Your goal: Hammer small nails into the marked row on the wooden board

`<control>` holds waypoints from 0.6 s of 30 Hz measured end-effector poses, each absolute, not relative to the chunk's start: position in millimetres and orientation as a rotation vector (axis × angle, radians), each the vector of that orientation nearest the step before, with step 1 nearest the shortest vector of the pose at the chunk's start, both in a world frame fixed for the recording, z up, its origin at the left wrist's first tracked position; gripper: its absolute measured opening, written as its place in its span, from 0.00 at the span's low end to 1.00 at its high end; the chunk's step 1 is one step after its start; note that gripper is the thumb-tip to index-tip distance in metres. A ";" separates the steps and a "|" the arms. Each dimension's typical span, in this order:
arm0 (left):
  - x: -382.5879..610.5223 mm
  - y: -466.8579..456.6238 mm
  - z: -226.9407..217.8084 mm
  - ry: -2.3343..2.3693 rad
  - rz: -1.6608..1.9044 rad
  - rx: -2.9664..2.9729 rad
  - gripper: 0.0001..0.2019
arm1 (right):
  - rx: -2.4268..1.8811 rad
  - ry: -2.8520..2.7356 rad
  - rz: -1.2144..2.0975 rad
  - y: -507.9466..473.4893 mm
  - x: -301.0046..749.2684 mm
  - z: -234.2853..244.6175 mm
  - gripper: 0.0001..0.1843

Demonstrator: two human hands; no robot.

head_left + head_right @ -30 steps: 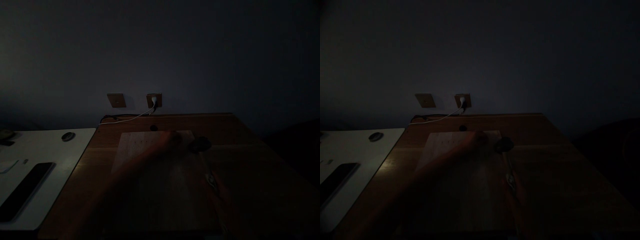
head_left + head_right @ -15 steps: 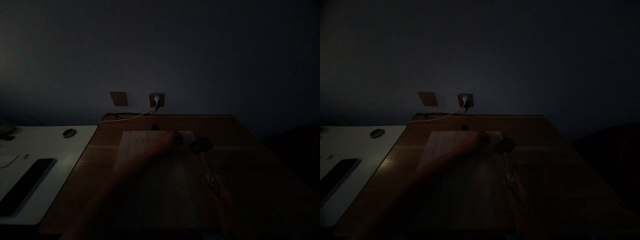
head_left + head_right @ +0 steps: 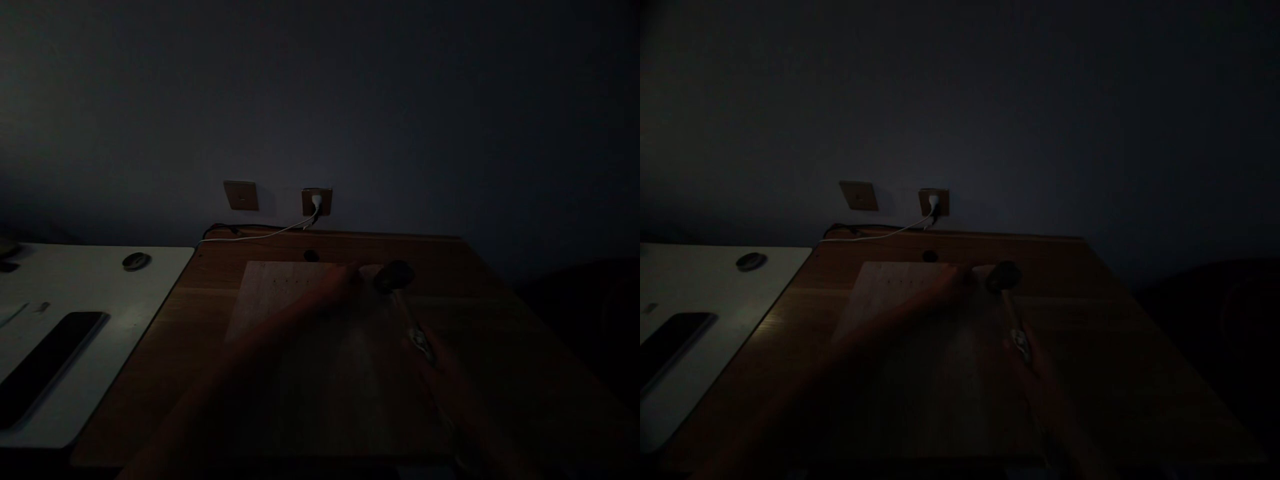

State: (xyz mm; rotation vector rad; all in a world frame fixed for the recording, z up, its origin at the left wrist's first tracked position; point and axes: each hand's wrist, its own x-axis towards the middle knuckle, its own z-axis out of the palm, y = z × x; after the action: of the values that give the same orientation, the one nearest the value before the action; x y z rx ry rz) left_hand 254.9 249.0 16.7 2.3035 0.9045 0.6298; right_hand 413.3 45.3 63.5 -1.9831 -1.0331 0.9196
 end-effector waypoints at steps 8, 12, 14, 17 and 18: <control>255.4 249.3 15.8 0.864 0.643 2.223 0.30 | -2.018 -1.101 0.873 59.5 398.6 67.1 0.46; 255.2 250.8 13.6 0.831 0.687 2.231 0.28 | -1.980 -1.129 0.877 60.4 402.8 59.8 0.46; 254.6 250.6 13.6 0.832 0.711 2.246 0.26 | -1.961 -1.142 0.904 60.5 405.6 57.1 0.45; 254.1 250.4 13.0 0.820 0.731 2.246 0.26 | -1.991 -1.130 0.913 61.5 406.9 53.9 0.44; 254.2 250.6 12.4 0.817 0.730 2.248 0.26 | -2.003 -1.130 0.898 62.1 406.6 52.8 0.45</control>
State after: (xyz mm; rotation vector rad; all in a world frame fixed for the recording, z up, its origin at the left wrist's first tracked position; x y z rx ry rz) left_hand 254.2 250.6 12.4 2.2481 0.8174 0.7301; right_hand 406.6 62.1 52.8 -2.0032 -1.1301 0.8985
